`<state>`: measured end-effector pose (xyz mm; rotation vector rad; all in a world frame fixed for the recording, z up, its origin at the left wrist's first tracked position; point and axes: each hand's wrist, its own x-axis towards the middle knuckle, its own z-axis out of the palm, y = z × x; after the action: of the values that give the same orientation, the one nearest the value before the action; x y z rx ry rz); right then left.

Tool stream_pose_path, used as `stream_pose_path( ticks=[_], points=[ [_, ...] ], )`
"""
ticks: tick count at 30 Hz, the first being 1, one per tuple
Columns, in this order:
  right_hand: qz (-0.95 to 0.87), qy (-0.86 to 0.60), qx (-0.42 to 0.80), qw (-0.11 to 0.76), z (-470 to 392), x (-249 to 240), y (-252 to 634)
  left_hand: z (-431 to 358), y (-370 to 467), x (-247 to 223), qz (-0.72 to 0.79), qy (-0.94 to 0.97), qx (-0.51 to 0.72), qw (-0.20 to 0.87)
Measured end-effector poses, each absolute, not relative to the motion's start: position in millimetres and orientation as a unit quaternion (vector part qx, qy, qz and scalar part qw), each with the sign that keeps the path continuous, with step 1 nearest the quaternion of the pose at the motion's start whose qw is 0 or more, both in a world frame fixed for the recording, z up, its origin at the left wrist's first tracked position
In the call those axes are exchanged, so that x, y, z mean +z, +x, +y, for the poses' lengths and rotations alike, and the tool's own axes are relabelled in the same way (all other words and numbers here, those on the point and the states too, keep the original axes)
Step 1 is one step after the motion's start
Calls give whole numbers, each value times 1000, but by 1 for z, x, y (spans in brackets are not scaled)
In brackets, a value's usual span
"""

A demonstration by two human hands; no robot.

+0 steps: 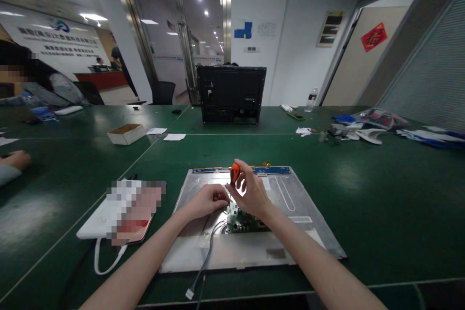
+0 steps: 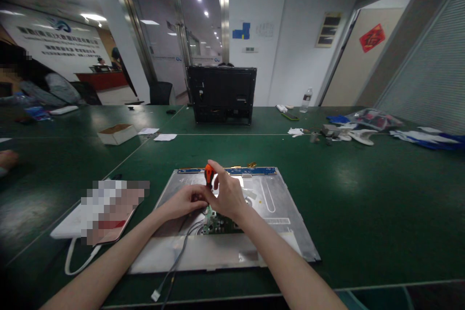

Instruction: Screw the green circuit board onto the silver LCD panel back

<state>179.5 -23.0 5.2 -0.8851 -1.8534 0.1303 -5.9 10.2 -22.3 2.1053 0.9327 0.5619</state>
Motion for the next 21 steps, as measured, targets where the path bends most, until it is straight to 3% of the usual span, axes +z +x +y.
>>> stream_pose_path(
  ticks=[21],
  points=[
    [-771, -357, 47, 525, -25, 10, 178, 8, -5, -17, 364, 822, 215, 382]
  ],
)
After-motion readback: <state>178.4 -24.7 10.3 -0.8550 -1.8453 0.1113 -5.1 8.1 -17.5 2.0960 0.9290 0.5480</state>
